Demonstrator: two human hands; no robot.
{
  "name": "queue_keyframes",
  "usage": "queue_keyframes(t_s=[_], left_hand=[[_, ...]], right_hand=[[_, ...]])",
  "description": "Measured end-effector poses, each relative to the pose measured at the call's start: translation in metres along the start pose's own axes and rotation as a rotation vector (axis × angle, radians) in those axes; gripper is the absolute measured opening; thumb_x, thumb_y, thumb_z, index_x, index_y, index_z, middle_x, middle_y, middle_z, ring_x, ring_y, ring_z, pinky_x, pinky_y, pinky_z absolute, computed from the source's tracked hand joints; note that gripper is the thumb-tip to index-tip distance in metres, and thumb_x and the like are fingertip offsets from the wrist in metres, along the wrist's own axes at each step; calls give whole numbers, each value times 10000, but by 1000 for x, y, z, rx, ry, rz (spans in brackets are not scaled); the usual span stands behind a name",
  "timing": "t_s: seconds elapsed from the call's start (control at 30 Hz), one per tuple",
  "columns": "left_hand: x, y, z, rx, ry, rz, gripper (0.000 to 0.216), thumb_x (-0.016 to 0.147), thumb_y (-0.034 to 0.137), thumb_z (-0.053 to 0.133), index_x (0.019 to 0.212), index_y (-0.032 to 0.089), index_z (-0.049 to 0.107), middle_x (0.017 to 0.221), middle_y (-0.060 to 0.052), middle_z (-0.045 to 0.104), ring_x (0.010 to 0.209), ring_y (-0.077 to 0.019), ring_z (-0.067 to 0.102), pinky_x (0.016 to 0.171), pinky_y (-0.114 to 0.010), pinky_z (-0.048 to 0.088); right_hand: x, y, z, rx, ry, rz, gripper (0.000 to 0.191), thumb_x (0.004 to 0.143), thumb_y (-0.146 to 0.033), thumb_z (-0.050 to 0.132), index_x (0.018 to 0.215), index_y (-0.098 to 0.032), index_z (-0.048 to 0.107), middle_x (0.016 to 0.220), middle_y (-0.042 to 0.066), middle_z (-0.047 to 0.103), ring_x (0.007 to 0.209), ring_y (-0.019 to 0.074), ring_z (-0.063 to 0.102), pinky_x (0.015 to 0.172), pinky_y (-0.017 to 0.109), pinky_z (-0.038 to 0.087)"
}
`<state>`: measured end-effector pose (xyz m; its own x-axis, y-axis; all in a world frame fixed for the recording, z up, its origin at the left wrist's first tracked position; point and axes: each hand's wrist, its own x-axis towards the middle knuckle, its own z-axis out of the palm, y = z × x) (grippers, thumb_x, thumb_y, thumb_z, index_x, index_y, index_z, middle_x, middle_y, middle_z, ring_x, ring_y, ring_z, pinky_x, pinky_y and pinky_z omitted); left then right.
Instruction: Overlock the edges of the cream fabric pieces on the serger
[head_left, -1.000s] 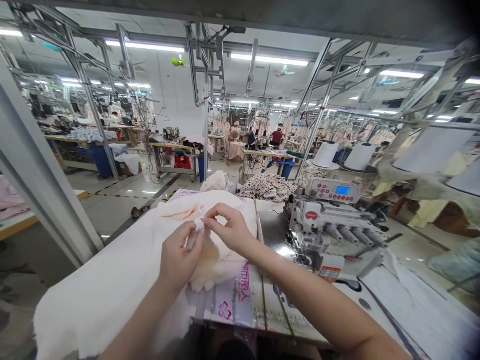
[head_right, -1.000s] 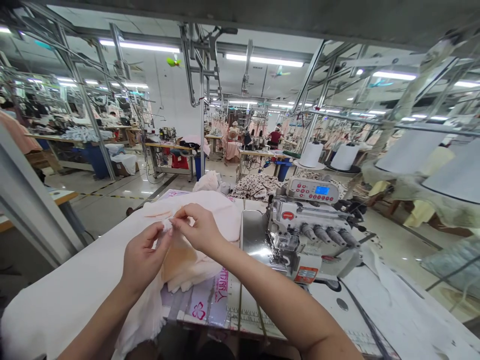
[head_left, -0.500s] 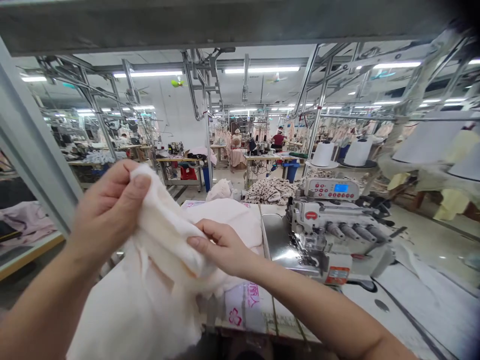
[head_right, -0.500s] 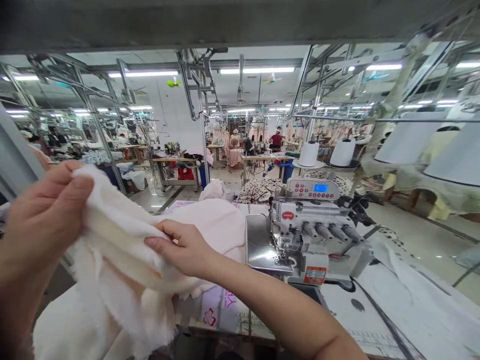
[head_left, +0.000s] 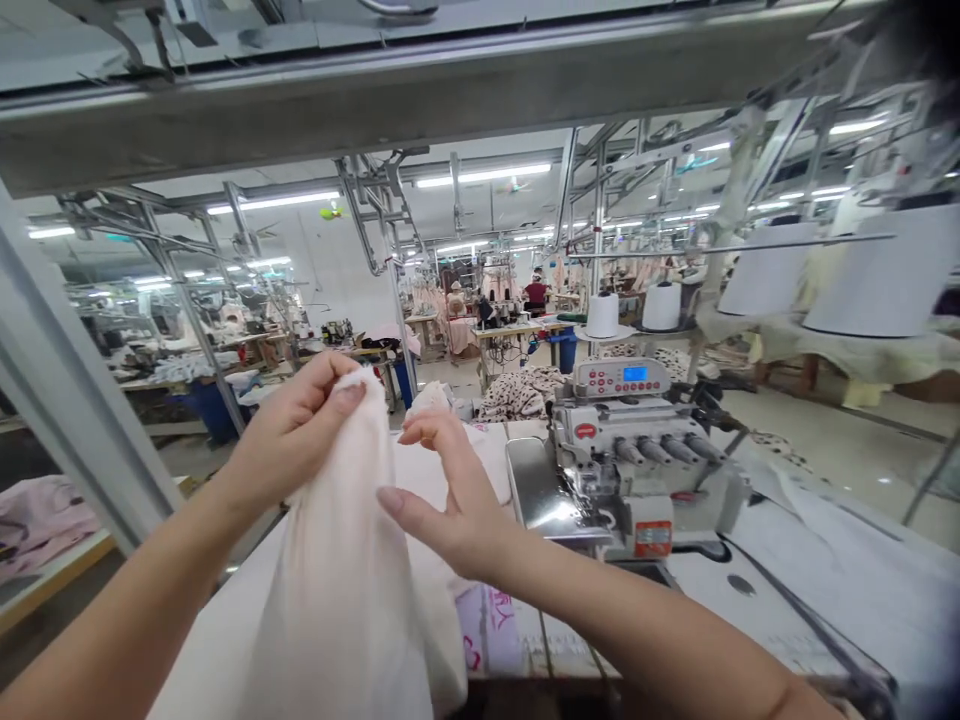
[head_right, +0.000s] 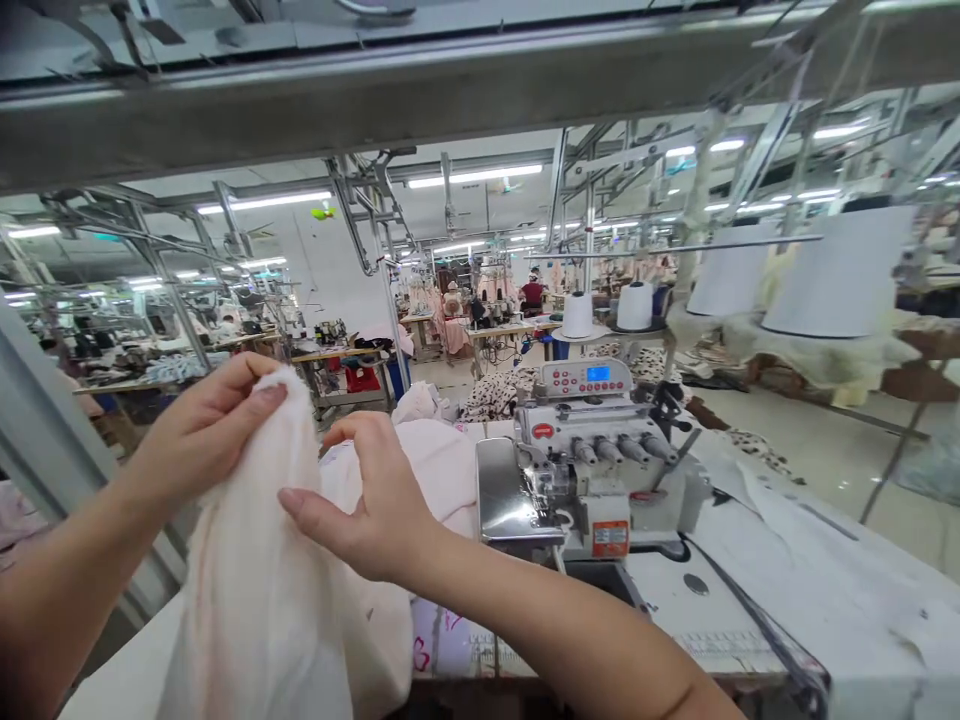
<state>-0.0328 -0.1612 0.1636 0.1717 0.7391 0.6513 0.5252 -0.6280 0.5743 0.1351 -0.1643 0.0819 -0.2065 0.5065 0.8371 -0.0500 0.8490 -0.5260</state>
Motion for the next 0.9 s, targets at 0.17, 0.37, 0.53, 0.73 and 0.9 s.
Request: queue_keyframes(t_s=[0.17,0.37,0.53,0.73,0.9], left_hand=[[0,7,16,30,56,40,230,769,408,591,840,191,568,732,-2,558,603,-103,462,483,-175,352],[5,18,20,-58,213,14,260,730,402,659,864,191,591,696,17,567,558,-77,464,459,-148,361],[6,35,27,-182,258,-9,277,676,390,714,841,204,590,675,22,567,544,-76,475,451,-143,384],[4,63,31,-238,279,80,284,661,379,726,791,190,558,776,9,591,608,-89,520,517,-168,439],[8,60,16,-226,359,243,254,698,321,692,846,166,557,763,39,569,686,-77,536,613,-170,442]], right_hand=[[-6,23,-9,-115,3,66,192,691,-94,472,868,-169,487,929,57,506,935,182,477,839,319,412],[-36,5,-20,25,-60,238,11,774,-183,508,768,-174,507,684,-15,465,638,116,438,581,235,359],[-50,-17,-21,349,-171,306,249,804,-321,560,641,-174,443,692,-9,449,669,110,476,636,231,428],[-43,10,-38,266,-148,198,171,764,-281,624,661,-164,554,919,36,540,898,138,519,829,262,413],[-42,-11,-63,270,-195,309,269,786,-309,588,589,-151,496,571,-38,406,564,76,385,526,204,319]])
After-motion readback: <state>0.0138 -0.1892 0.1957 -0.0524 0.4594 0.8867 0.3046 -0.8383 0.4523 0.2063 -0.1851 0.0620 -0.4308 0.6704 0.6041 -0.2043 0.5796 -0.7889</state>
